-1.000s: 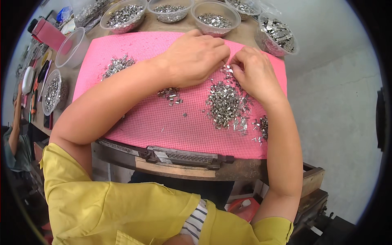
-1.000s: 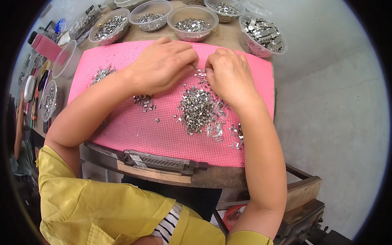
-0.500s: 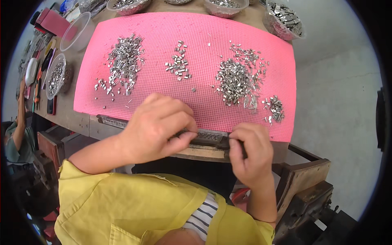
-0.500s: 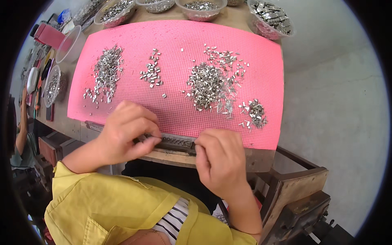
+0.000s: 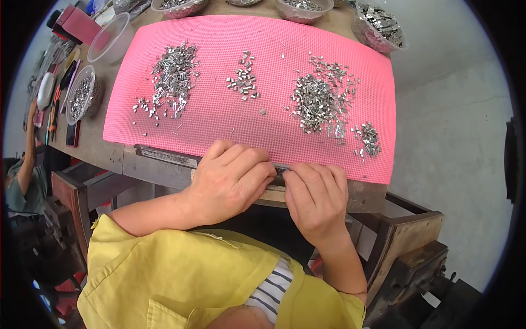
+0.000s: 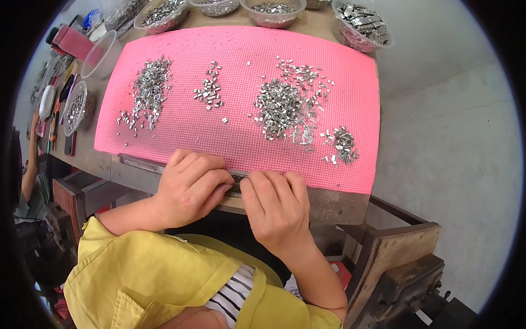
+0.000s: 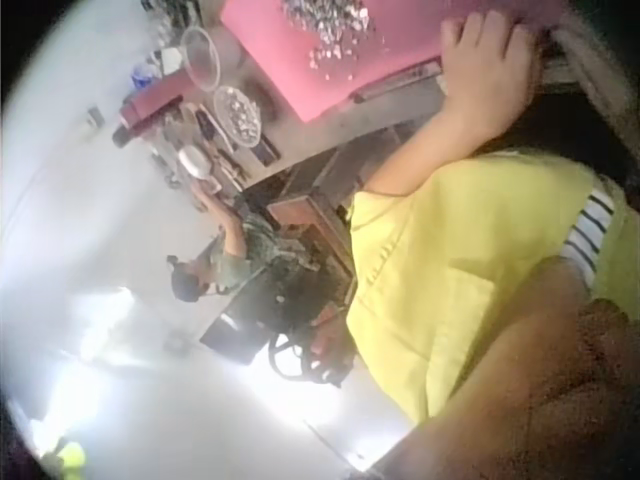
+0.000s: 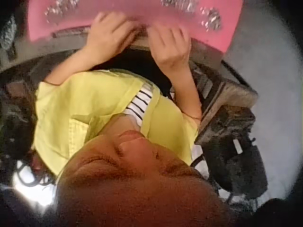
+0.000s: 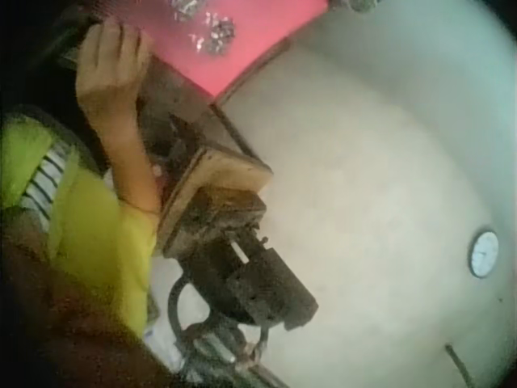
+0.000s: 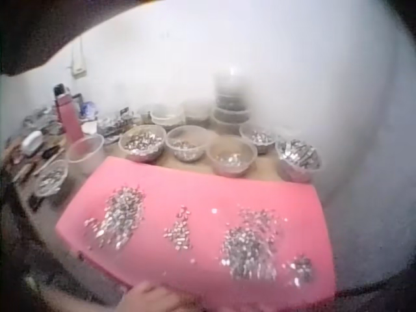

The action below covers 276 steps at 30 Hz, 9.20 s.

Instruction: Placing small metal components into a template strip and then using a manual press machine to process them.

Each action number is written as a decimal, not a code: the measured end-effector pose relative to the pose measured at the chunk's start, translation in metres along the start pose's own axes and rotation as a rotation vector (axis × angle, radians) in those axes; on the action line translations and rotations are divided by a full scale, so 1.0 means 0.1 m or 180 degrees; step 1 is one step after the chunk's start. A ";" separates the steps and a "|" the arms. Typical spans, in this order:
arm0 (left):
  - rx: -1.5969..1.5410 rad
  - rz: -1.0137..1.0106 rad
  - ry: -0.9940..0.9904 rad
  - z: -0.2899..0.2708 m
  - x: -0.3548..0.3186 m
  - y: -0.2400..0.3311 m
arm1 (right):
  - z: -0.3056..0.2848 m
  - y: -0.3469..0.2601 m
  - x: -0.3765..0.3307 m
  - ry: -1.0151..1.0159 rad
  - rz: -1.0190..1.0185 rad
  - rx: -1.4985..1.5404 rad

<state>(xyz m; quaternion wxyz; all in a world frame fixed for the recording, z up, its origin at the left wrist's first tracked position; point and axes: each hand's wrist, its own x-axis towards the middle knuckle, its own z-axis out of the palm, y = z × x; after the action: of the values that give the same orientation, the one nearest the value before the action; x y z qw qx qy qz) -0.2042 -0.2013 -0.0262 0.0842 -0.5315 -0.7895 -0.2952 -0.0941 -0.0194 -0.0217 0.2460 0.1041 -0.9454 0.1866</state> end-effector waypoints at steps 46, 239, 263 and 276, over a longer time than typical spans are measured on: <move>-0.0095 -0.0491 0.1110 -0.52 -0.38 -0.61 | -0.16 -0.18 0.34 -0.0420 0.0169 -0.0215; 0.0201 -0.1554 0.1134 -1.12 -0.82 -1.41 | -0.14 -0.16 0.36 -0.0567 0.0339 0.0029; 0.0241 -0.1418 0.0474 -1.16 -0.79 -1.55 | 0.14 -0.47 1.00 -0.1273 -0.0274 0.0027; 0.0294 -0.1398 0.0439 -1.18 -0.89 -1.36 | 0.17 -0.50 1.04 -0.1363 -0.0262 0.0022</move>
<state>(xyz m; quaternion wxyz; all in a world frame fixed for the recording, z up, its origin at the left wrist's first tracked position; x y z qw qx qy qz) -0.3089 -0.3729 -0.0218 0.0959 -0.3212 -0.8912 -0.3055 -0.1756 -0.0823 0.0319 0.0466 0.1807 -0.9704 0.1532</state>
